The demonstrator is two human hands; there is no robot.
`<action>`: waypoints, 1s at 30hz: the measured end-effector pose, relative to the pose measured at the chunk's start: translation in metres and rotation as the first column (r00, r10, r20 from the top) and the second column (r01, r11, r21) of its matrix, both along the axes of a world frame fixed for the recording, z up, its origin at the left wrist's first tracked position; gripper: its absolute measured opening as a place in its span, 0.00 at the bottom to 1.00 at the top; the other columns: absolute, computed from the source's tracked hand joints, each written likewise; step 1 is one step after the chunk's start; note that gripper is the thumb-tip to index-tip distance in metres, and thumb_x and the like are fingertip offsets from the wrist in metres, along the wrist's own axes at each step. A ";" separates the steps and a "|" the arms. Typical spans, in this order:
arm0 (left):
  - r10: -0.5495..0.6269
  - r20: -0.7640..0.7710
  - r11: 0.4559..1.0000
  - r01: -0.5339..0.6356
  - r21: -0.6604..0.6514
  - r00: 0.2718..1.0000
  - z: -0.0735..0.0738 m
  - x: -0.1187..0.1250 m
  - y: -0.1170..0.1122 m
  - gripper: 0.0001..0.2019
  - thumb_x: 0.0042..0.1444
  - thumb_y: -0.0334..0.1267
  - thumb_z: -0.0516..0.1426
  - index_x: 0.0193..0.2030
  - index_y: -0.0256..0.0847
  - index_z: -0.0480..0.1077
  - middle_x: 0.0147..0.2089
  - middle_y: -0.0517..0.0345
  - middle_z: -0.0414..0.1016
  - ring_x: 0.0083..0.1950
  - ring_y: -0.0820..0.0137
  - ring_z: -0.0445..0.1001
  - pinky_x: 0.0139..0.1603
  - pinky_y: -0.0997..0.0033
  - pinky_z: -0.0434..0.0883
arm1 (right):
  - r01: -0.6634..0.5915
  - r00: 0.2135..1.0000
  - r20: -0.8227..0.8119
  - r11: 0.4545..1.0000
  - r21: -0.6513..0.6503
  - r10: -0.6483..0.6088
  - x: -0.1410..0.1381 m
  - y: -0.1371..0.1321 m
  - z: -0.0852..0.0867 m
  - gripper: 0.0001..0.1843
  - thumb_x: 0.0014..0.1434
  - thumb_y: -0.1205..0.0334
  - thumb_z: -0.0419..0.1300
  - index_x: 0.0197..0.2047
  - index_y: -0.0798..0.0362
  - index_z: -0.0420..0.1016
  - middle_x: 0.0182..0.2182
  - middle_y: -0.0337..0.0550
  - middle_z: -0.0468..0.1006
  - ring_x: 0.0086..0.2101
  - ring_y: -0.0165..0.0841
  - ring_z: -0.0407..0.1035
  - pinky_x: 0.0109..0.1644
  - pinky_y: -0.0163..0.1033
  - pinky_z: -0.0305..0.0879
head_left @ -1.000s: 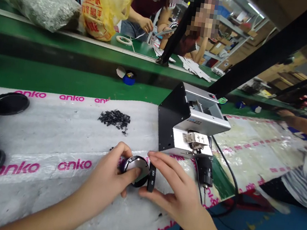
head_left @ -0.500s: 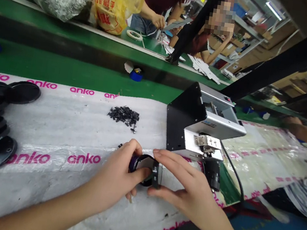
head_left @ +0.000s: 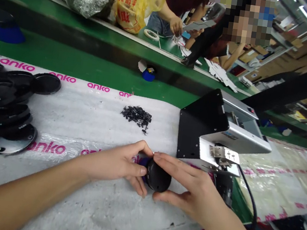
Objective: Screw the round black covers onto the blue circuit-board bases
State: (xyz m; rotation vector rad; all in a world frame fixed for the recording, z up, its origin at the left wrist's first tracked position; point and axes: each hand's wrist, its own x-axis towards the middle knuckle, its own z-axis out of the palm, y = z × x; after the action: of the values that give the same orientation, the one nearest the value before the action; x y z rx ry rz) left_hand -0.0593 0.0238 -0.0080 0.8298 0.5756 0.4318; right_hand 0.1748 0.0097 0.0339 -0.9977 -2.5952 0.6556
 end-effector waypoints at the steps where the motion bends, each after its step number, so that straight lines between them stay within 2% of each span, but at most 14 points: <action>1: -0.010 0.006 1.000 0.010 -0.009 1.000 0.000 0.000 0.000 0.09 0.64 0.28 0.53 0.49 0.41 0.60 0.31 0.62 0.77 0.32 0.72 0.81 0.43 0.64 0.77 | 0.000 1.000 0.015 1.000 0.002 0.000 0.000 0.000 0.001 0.38 0.55 0.59 0.70 0.66 0.49 0.63 0.60 0.48 0.71 0.57 0.40 0.70 0.61 0.39 0.68; 5: -0.023 0.028 1.000 0.023 -0.011 0.999 0.000 0.000 0.001 0.09 0.64 0.27 0.52 0.48 0.42 0.60 0.31 0.62 0.76 0.33 0.70 0.82 0.44 0.62 0.77 | -0.045 0.998 0.038 0.999 0.007 0.044 -0.001 -0.002 0.002 0.37 0.56 0.60 0.69 0.66 0.49 0.63 0.61 0.49 0.70 0.57 0.41 0.70 0.61 0.42 0.69; 10: -0.032 0.052 0.999 0.033 -0.013 0.998 -0.002 -0.001 0.001 0.09 0.63 0.30 0.55 0.49 0.40 0.61 0.31 0.60 0.77 0.35 0.67 0.82 0.45 0.59 0.76 | -0.015 0.998 0.054 1.000 0.007 0.015 -0.002 -0.001 0.002 0.39 0.56 0.59 0.69 0.68 0.47 0.60 0.60 0.50 0.71 0.56 0.43 0.70 0.60 0.45 0.70; 17: -0.022 0.045 0.997 0.025 -0.073 0.999 -0.001 0.000 0.003 0.09 0.63 0.24 0.51 0.47 0.40 0.61 0.30 0.63 0.75 0.29 0.72 0.81 0.46 0.58 0.76 | -0.014 0.997 0.075 0.999 0.035 0.012 -0.001 -0.002 0.007 0.39 0.57 0.53 0.68 0.68 0.47 0.59 0.58 0.49 0.74 0.55 0.42 0.72 0.58 0.43 0.72; 22: -0.011 0.064 0.998 0.015 -0.054 0.998 -0.002 0.002 0.002 0.08 0.62 0.28 0.56 0.46 0.40 0.62 0.29 0.63 0.76 0.31 0.69 0.82 0.45 0.59 0.76 | -0.007 0.992 0.125 0.999 0.043 0.002 -0.002 -0.007 0.007 0.39 0.58 0.57 0.67 0.69 0.47 0.58 0.60 0.50 0.71 0.57 0.44 0.69 0.60 0.46 0.71; 25: -0.016 0.061 0.999 0.019 -0.036 0.998 -0.003 0.002 0.001 0.08 0.64 0.27 0.54 0.47 0.40 0.62 0.29 0.62 0.76 0.32 0.70 0.82 0.44 0.62 0.76 | 0.025 0.994 0.105 0.998 0.053 -0.030 -0.004 -0.010 0.003 0.38 0.58 0.58 0.68 0.69 0.45 0.59 0.60 0.48 0.72 0.56 0.44 0.70 0.59 0.47 0.72; 30: -0.012 0.053 0.999 0.014 -0.036 0.999 -0.003 0.002 0.002 0.08 0.64 0.26 0.52 0.46 0.41 0.62 0.29 0.63 0.76 0.29 0.72 0.81 0.44 0.61 0.76 | 0.074 0.994 0.067 0.986 0.149 -0.085 -0.008 -0.018 -0.001 0.37 0.59 0.60 0.66 0.69 0.44 0.58 0.59 0.47 0.72 0.53 0.42 0.73 0.56 0.43 0.75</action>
State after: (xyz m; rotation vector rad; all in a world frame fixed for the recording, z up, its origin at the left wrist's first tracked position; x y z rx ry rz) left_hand -0.0572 0.0258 -0.0113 0.7847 0.5280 0.4292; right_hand 0.1667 -0.0081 0.0324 -1.0905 -2.6060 0.4099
